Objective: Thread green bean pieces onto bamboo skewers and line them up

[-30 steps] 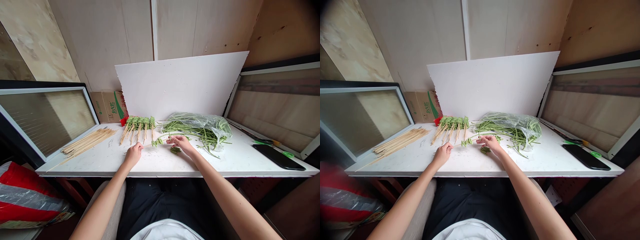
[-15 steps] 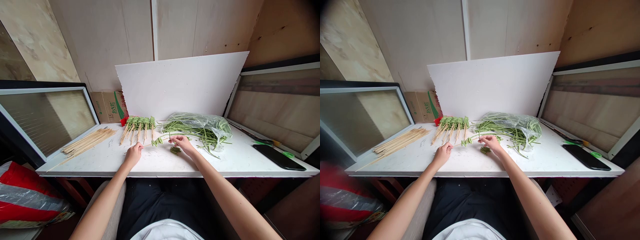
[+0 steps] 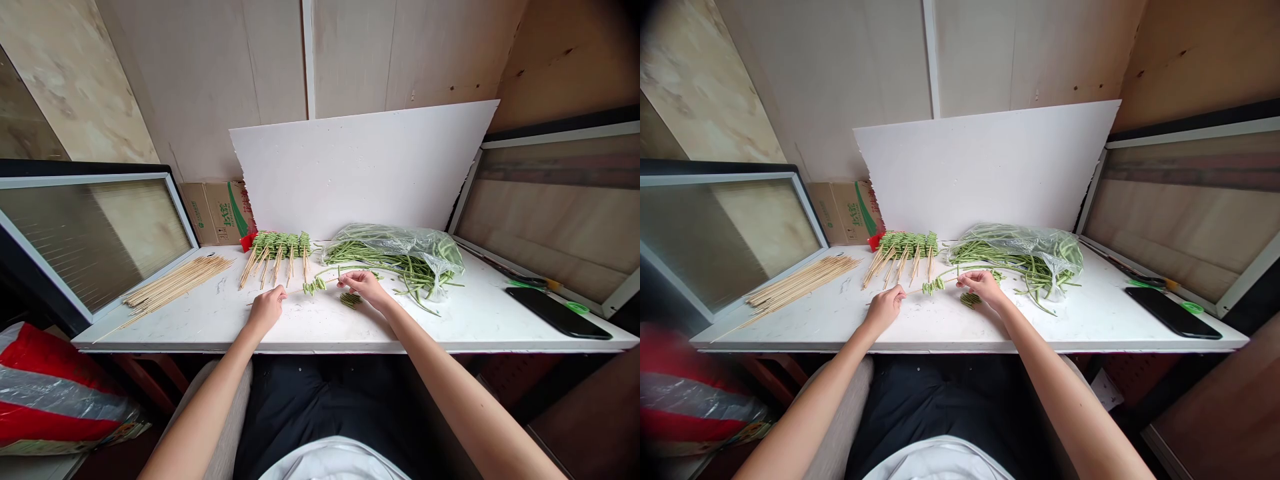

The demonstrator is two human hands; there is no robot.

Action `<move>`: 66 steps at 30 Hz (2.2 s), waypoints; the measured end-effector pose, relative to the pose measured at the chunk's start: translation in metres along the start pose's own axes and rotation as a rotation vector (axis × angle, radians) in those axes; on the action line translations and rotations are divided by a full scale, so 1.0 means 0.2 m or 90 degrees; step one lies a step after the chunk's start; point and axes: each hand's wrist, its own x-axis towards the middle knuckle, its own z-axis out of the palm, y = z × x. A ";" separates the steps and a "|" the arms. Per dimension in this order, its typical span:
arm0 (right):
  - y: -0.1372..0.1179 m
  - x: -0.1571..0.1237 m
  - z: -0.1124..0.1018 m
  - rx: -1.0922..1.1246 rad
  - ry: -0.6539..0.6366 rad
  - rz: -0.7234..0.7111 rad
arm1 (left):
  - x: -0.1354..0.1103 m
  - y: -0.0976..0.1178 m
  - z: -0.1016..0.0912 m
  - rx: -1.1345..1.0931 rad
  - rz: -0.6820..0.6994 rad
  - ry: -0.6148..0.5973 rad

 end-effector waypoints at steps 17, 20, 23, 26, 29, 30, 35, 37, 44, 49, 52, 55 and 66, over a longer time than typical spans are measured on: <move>-0.03 0.00 0.01 0.098 0.017 0.079 | 0.01 -0.02 0.02 -0.065 -0.010 0.030; -0.03 0.00 0.03 0.112 0.023 0.085 | 0.00 -0.02 0.02 -0.069 0.003 0.043; -0.01 0.01 0.06 0.120 0.048 0.093 | 0.00 -0.02 0.02 -0.076 0.008 0.047; 0.01 0.02 0.09 0.109 0.079 0.078 | 0.00 -0.02 0.01 -0.064 -0.002 0.048; 0.03 0.02 0.10 0.089 0.092 0.042 | 0.00 -0.02 0.01 -0.050 -0.014 0.042; 0.03 0.02 0.10 0.085 0.093 0.034 | 0.00 -0.01 0.01 -0.048 -0.017 0.038; 0.04 0.02 0.12 0.070 0.101 0.008 | 0.00 -0.01 0.00 -0.046 -0.022 0.021; 0.04 0.02 0.12 0.062 0.102 -0.002 | 0.00 -0.01 0.00 -0.045 -0.025 0.018; 0.04 0.01 0.12 0.055 0.084 -0.012 | 0.00 -0.01 -0.01 -0.040 -0.020 0.022; 0.02 0.00 0.12 0.050 0.078 -0.001 | -0.01 0.00 -0.01 -0.041 -0.018 0.028; 0.01 0.00 0.13 0.046 0.077 -0.004 | -0.01 -0.01 0.00 -0.040 -0.013 0.025; 0.01 0.00 0.13 0.043 0.078 -0.027 | -0.01 -0.02 0.00 -0.044 -0.013 0.015; 0.01 0.02 0.15 0.059 0.094 0.010 | 0.00 -0.04 0.01 -0.034 -0.003 0.015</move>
